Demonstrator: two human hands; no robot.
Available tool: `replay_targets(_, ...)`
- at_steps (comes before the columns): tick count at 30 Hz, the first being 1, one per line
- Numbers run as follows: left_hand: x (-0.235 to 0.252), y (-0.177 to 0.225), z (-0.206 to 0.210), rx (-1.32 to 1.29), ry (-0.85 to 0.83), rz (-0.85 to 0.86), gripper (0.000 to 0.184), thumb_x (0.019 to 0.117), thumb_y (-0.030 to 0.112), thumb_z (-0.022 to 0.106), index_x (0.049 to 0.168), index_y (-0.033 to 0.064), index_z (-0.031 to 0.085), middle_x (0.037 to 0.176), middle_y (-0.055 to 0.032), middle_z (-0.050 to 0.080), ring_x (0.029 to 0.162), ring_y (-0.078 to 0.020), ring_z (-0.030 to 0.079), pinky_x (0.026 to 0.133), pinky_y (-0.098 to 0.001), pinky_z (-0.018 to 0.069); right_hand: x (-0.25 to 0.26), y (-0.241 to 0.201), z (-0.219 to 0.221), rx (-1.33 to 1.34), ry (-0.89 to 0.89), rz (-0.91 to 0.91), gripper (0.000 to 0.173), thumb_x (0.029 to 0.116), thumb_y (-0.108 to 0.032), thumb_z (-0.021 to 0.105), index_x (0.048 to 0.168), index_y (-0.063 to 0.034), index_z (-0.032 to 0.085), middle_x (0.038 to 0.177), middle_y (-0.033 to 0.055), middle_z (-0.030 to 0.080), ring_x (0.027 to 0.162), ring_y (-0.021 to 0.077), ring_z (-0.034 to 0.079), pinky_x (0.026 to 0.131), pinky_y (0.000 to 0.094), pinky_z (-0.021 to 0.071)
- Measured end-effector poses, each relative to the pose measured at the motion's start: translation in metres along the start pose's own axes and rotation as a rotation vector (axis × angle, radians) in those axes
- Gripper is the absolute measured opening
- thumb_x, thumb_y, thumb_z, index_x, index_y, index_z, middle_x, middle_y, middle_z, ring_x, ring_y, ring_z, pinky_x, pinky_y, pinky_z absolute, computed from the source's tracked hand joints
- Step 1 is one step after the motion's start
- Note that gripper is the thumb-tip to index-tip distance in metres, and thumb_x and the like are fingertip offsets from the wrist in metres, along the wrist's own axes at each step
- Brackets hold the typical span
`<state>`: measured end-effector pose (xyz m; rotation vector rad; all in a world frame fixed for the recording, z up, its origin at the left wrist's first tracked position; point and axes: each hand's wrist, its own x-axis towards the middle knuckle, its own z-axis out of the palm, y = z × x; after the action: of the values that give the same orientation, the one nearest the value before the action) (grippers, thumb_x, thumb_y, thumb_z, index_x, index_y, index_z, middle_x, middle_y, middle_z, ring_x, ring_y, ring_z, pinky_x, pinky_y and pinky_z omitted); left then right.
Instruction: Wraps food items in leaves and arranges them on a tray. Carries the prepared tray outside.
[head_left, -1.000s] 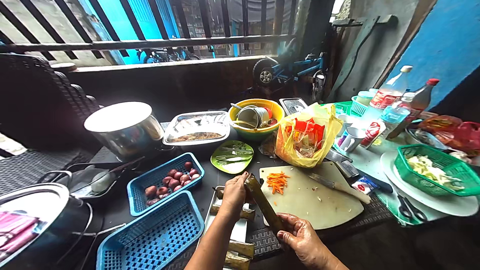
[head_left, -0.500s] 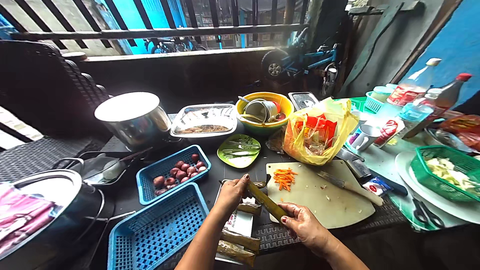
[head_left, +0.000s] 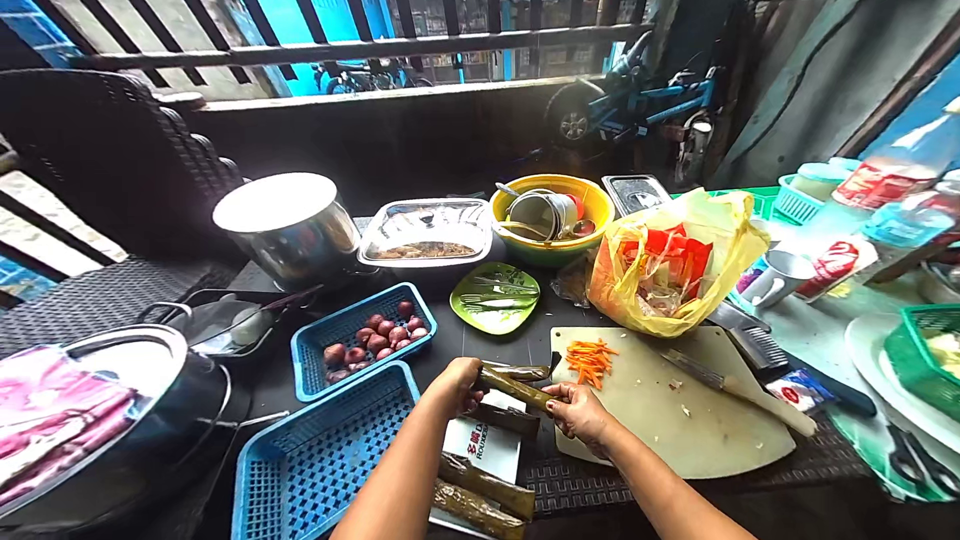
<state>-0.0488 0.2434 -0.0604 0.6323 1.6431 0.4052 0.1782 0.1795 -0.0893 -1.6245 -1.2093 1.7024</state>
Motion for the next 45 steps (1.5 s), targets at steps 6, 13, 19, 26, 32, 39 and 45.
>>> replay_targets(6, 0.007, 0.006, -0.005, 0.677, 0.040, -0.001, 0.034, 0.1083, 0.031, 0.041, 0.111, 0.0043, 0.062, 0.082, -0.0069, 0.060, 0.063, -0.0158, 0.055, 0.061, -0.0335, 0.0479, 0.017, 0.000, 0.002, -0.092, -0.024, 0.055, 0.025, 0.1000, -0.005, 0.062, 0.125, -0.0025, 0.066, 0.097, 0.0071, 0.066, 0.069, 0.0088, 0.057, 0.063, 0.0257, 0.0480)
replay_targets(13, -0.022, 0.028, -0.001, 1.130, 0.304, 0.085, 0.045, 0.1011, 0.041, 0.059, 0.110, -0.0014, 0.070, 0.122, -0.0222, 0.068, 0.119, -0.0380, 0.064, 0.095, -0.0604, 0.0512, 0.025, -0.011, 0.010, -0.304, 0.016, 0.080, 0.033, 0.0961, -0.011, 0.067, 0.129, -0.0049, 0.067, 0.120, 0.0149, 0.069, 0.104, 0.0219, 0.067, 0.090, 0.0404, 0.0541)
replay_targets(19, -0.058, -0.023, 0.001, 0.984, 0.287, 0.161, 0.041, 0.0948, 0.032, 0.069, 0.115, -0.0038, 0.069, 0.117, -0.0257, 0.068, 0.116, -0.0408, 0.065, 0.098, -0.0585, 0.0507, 0.012, -0.020, 0.017, -0.362, 0.113, 0.128, 0.041, 0.0932, -0.017, 0.072, 0.130, -0.0022, 0.060, 0.105, 0.0163, 0.067, 0.080, 0.0235, 0.067, 0.075, 0.0407, 0.0567)
replay_targets(26, -0.049, -0.076, 0.028, 0.777, 0.435, 0.229, 0.067, 0.0918, 0.043, 0.075, 0.141, -0.0004, 0.057, 0.133, -0.0246, 0.062, 0.128, -0.0373, 0.059, 0.109, -0.0506, 0.0453, 0.015, -0.012, 0.025, -0.295, 0.124, 0.103, 0.036, 0.0933, -0.015, 0.072, 0.125, -0.0014, 0.061, 0.096, 0.0134, 0.068, 0.070, 0.0197, 0.067, 0.068, 0.0369, 0.0580)
replay_targets(32, -0.045, -0.075, 0.024, 0.790, 0.385, 0.234, 0.085, 0.0922, 0.043, 0.074, 0.161, 0.0157, 0.033, 0.144, -0.0274, 0.052, 0.130, -0.0391, 0.057, 0.109, -0.0503, 0.0462, 0.013, -0.015, 0.020, -0.494, 0.035, -0.042, 0.034, 0.0956, -0.011, 0.067, 0.128, -0.0018, 0.064, 0.124, 0.0160, 0.069, 0.118, 0.0256, 0.065, 0.104, 0.0438, 0.0495)
replay_targets(39, -0.044, -0.064, 0.022, 0.870, 0.281, 0.149, 0.088, 0.0959, 0.046, 0.068, 0.165, 0.0205, 0.021, 0.154, -0.0298, 0.040, 0.139, -0.0410, 0.048, 0.113, -0.0487, 0.0427, 0.019, -0.020, 0.019, -0.586, -0.043, -0.071, 0.031, 0.0982, -0.010, 0.064, 0.128, -0.0032, 0.065, 0.126, 0.0142, 0.069, 0.120, 0.0234, 0.064, 0.107, 0.0411, 0.0482)
replay_targets(45, -0.042, -0.059, 0.018, 0.924, 0.202, 0.142, 0.094, 0.0888, 0.055, 0.072, 0.165, 0.0363, 0.020, 0.150, -0.0304, 0.044, 0.134, -0.0418, 0.052, 0.109, -0.0537, 0.0454, 0.024, -0.021, 0.026, -0.593, 0.004, -0.006, 0.031, 0.0964, -0.017, 0.068, 0.124, -0.0038, 0.067, 0.117, 0.0158, 0.070, 0.112, 0.0267, 0.067, 0.101, 0.0447, 0.0510)
